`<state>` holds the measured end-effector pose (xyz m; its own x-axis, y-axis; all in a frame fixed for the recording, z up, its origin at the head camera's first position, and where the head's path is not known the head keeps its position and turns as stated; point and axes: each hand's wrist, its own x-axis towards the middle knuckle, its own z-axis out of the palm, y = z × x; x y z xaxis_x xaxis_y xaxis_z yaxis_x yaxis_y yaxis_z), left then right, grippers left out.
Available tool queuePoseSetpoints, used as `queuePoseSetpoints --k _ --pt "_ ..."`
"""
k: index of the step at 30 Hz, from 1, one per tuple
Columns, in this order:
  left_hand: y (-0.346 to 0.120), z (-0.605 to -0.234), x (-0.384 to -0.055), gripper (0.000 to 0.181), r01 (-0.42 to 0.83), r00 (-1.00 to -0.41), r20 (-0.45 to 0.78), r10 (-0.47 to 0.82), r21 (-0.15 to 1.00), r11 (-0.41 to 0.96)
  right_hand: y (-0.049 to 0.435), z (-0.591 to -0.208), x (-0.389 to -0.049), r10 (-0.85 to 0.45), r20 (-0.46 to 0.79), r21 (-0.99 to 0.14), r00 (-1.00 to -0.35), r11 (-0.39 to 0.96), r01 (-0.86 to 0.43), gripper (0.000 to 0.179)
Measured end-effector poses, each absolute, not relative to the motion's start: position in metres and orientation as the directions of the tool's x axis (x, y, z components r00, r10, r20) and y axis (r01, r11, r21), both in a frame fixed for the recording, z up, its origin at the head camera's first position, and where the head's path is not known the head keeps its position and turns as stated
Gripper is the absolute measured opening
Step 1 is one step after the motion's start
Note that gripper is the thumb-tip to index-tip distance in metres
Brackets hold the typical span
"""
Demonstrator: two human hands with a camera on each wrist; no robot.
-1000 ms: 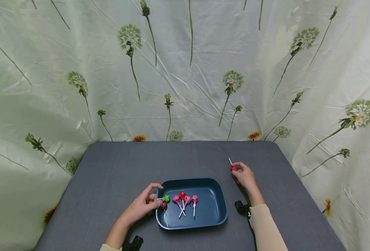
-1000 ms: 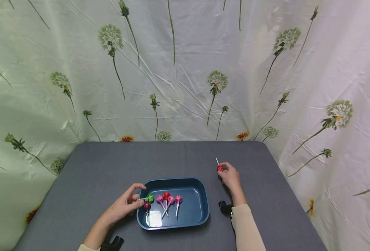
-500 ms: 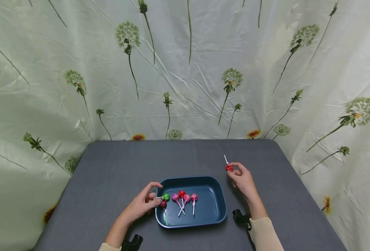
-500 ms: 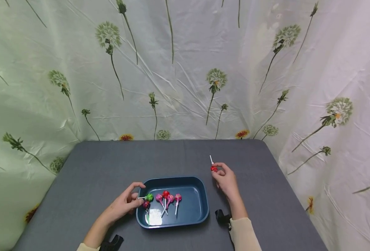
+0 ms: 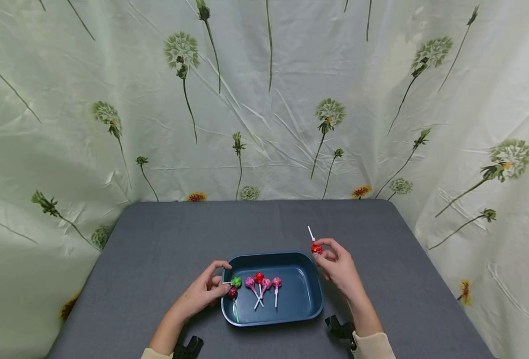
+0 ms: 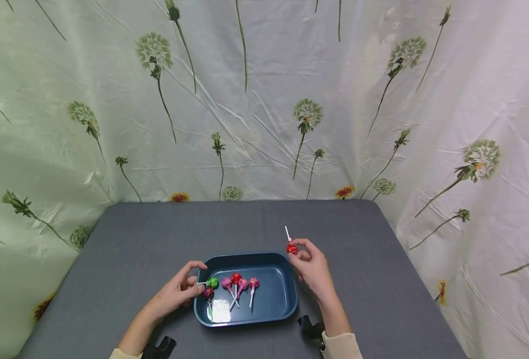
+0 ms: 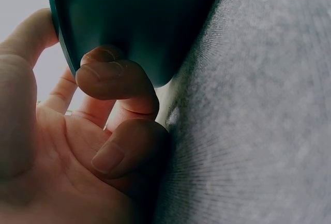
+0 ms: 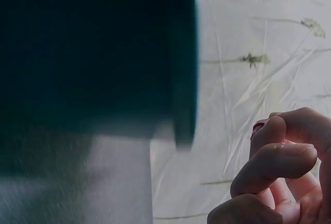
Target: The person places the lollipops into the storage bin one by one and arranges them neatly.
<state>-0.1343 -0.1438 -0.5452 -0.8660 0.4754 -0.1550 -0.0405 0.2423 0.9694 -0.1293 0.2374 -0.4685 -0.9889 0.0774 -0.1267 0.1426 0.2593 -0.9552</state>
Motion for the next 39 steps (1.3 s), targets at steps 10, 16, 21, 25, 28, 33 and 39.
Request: queuePoseSetpoints --k 10,16,21,25,28,33,39 --pt "-0.144 -0.545 -0.134 0.051 -0.027 -0.870 -0.146 0.472 0.968 0.249 0.210 -0.472 -0.102 0.049 -0.183 -0.942 -0.982 0.276 0.189 0.028" --pt "-0.143 -0.542 -0.134 0.050 -0.037 -0.870 -0.155 0.467 0.967 0.253 0.200 -0.473 -0.090 0.016 -0.211 -0.932 -0.977 0.299 0.207 0.028" --pt "-0.143 -0.541 -0.134 0.051 -0.040 -0.871 -0.161 0.465 0.965 0.258 0.194 -0.474 -0.085 -0.007 -0.221 -0.910 -0.975 0.360 0.204 0.026" --pt "-0.143 -0.542 -0.134 0.051 -0.041 -0.872 -0.162 0.462 0.964 0.262 0.191 -0.474 -0.083 -0.031 -0.221 -0.884 -0.975 0.428 0.187 0.024" --pt "-0.143 -0.542 -0.133 0.050 -0.043 -0.872 -0.166 0.460 0.963 0.266 0.188 -0.475 -0.082 -0.055 -0.221 -0.868 -0.974 0.466 0.170 0.023" --pt "-0.143 -0.543 -0.133 0.050 -0.041 -0.870 -0.163 0.465 0.964 0.262 0.182 -0.476 -0.085 -0.097 -0.225 -0.864 -0.970 0.479 0.152 0.022" --pt "-0.143 -0.543 -0.134 0.050 -0.028 -0.868 -0.151 0.473 0.966 0.256 0.175 -0.478 -0.091 -0.125 -0.235 -0.842 -0.964 0.522 0.137 0.022"
